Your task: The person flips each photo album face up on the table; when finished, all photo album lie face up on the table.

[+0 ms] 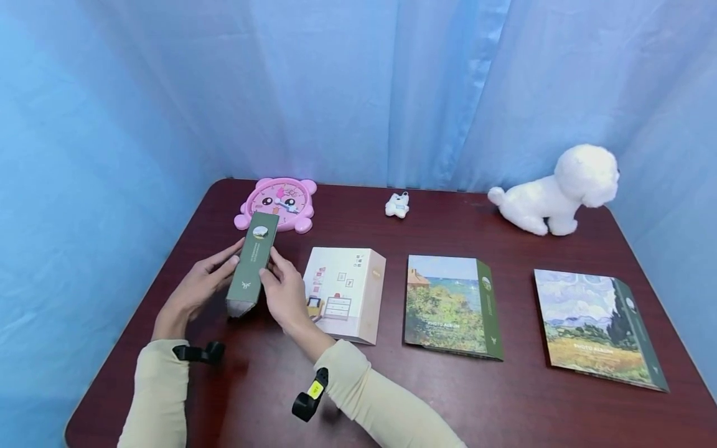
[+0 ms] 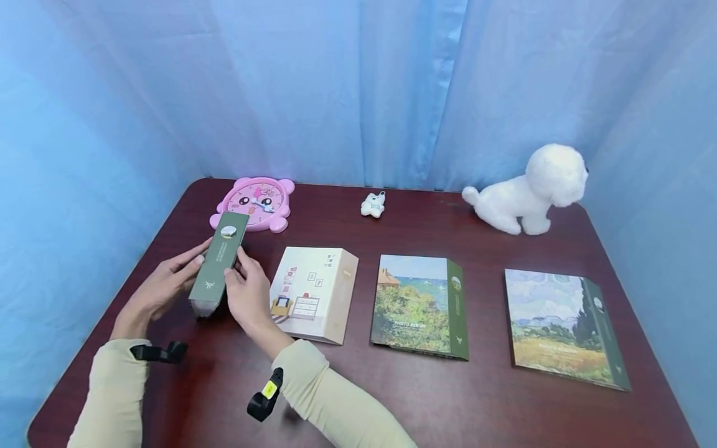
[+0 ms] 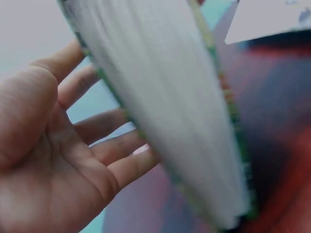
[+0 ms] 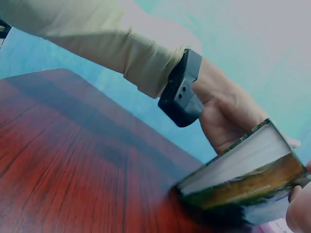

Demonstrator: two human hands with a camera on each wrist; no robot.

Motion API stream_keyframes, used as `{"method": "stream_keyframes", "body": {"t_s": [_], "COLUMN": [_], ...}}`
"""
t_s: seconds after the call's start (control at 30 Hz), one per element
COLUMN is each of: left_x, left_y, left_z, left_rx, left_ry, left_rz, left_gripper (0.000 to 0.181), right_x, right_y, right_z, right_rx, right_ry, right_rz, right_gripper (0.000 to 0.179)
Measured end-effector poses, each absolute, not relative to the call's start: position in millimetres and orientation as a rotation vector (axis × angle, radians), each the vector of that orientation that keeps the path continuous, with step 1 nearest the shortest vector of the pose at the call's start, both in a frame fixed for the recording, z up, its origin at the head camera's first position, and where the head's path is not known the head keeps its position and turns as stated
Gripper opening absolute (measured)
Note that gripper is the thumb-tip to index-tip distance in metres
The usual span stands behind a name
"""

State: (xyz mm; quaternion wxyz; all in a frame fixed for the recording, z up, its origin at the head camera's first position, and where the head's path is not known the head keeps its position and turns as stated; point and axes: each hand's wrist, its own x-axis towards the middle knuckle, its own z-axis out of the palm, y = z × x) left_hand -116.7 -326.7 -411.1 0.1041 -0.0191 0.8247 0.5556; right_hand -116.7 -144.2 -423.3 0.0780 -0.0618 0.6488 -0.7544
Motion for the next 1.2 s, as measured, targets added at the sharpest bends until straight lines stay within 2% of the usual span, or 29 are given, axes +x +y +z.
{"method": "stream_keyframes", "body": {"t_s": [0.3, 0.83, 1.03, 1.2], "left_x": [-118.8, -111.6, -110.6, -116.5], "left_y": [-328.3, -353.4, -360.8, -360.4], "left_z": [-382.7, -382.8, -372.0, -364.6], "left_rx": [0.035, 0.051, -0.038, -0.198], "left_ry": [2.524, 2.409, 2.598, 2.726], "left_rz": [1.627, 1.750, 1.510, 1.170], "left_gripper": [0.059, 0.059, 0.060, 0.072], "right_x": [-118.6, -107.9, -106.3, -104.9], "right_y": [-146.2, -163.5, -174.2, -178.0], "right_z": [-411.6, -432.4, -440.9, -448.0], "right_rx": [-0.306, -0.400, -0.403, -0.360], "right_ry": [2.005, 2.200, 2.333, 2.329], "right_rz": [-2.223, -2.012, -1.726, -1.567], "right_gripper": [0.049, 0.046, 0.052, 0.062]}}
